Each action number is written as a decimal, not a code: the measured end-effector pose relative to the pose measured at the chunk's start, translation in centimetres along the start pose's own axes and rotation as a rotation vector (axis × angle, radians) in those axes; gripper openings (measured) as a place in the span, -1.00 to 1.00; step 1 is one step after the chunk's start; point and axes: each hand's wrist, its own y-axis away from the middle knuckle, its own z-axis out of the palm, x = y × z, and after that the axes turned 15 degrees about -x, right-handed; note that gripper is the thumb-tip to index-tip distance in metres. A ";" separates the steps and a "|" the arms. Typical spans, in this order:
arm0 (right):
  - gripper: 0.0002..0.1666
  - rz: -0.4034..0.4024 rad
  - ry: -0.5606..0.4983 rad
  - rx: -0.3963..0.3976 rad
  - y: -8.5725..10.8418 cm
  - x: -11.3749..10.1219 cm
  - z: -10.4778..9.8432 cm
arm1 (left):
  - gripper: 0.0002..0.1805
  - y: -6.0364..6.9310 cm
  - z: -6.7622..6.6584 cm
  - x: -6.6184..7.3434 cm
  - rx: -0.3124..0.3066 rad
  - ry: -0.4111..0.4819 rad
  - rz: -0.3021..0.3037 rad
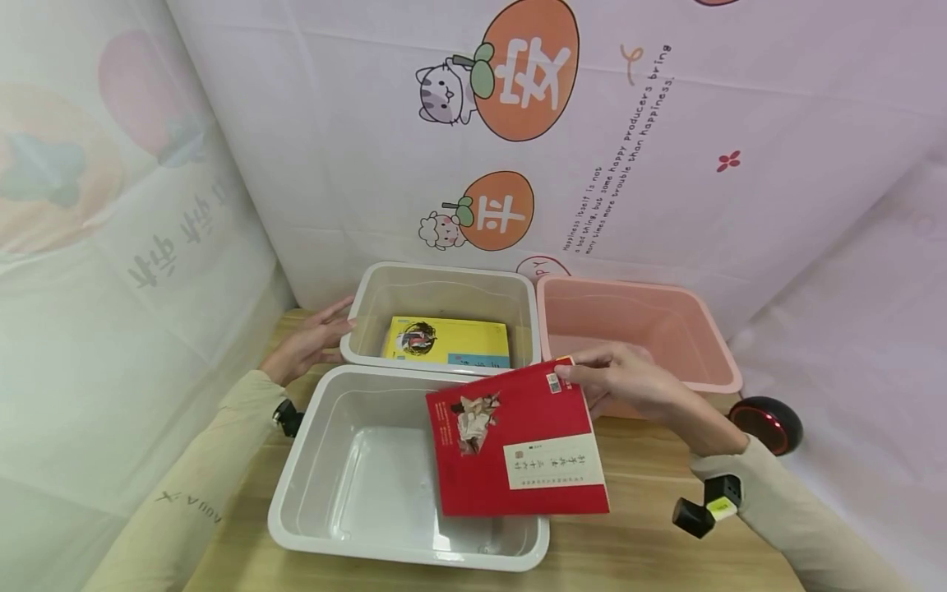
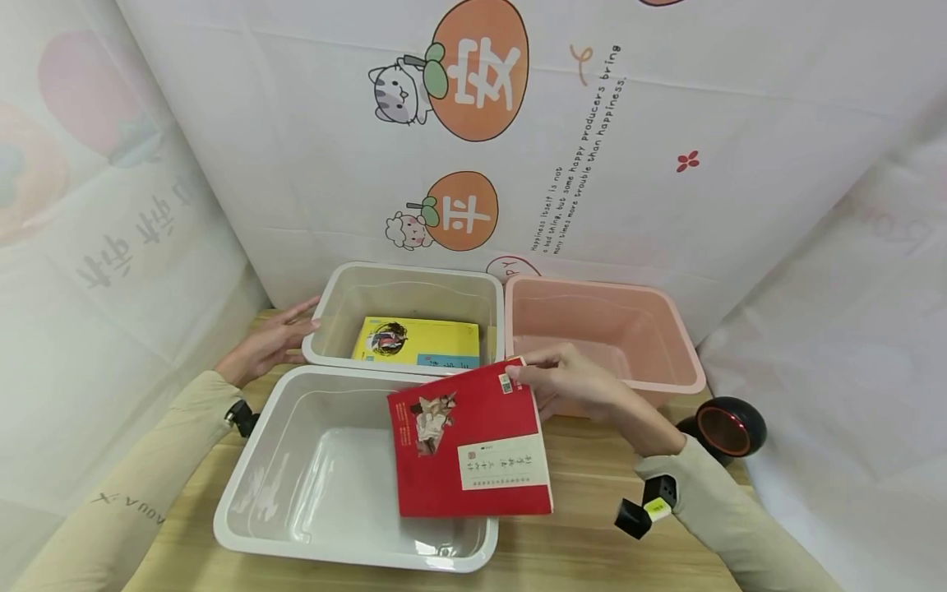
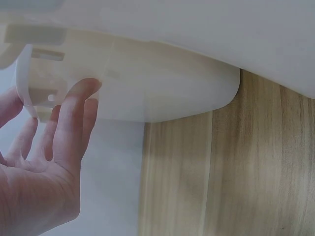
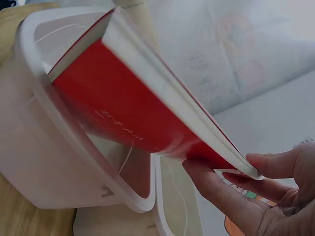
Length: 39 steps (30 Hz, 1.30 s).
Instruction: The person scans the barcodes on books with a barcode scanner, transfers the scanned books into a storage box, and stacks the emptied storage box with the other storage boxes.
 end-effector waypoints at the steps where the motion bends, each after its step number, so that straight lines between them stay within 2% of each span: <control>1: -0.46 0.006 -0.026 0.006 0.1 0.1 -0.2 | -0.19 0.0 0.0 0.0 0.000 0.000 0.000; 5: -0.45 0.000 -0.091 0.020 0.9 0.3 -1.4 | -0.19 0.1 0.0 0.0 -0.003 -0.003 0.003; 11: -0.56 -0.094 0.005 0.050 3.2 0.3 -4.0 | -0.19 0.2 0.1 0.1 -0.005 0.000 0.004; 15: -0.67 -0.137 0.028 0.115 5.2 0.3 -5.6 | -0.20 0.2 0.1 0.2 -0.003 -0.003 0.001; 20: -0.62 -0.117 0.070 0.178 7.1 0.2 -7.7 | -0.20 0.2 0.1 0.3 0.005 -0.011 0.002; 25: -0.52 -0.122 0.109 0.191 8.7 0.9 -9.7 | -0.20 0.3 0.1 0.2 -0.003 -0.010 0.008; 32: -0.41 -0.170 0.104 0.218 11.2 2.6 -12.2 | -0.20 0.3 0.2 0.1 -0.010 -0.015 0.011; 35: -0.38 -0.150 0.111 0.259 12.2 3.1 -13.1 | -0.20 0.2 0.1 0.1 -0.007 -0.014 0.013; 39: -0.41 -0.059 0.197 0.321 13.5 3.5 -14.1 | -0.20 0.1 0.0 -0.1 -0.009 -0.012 0.017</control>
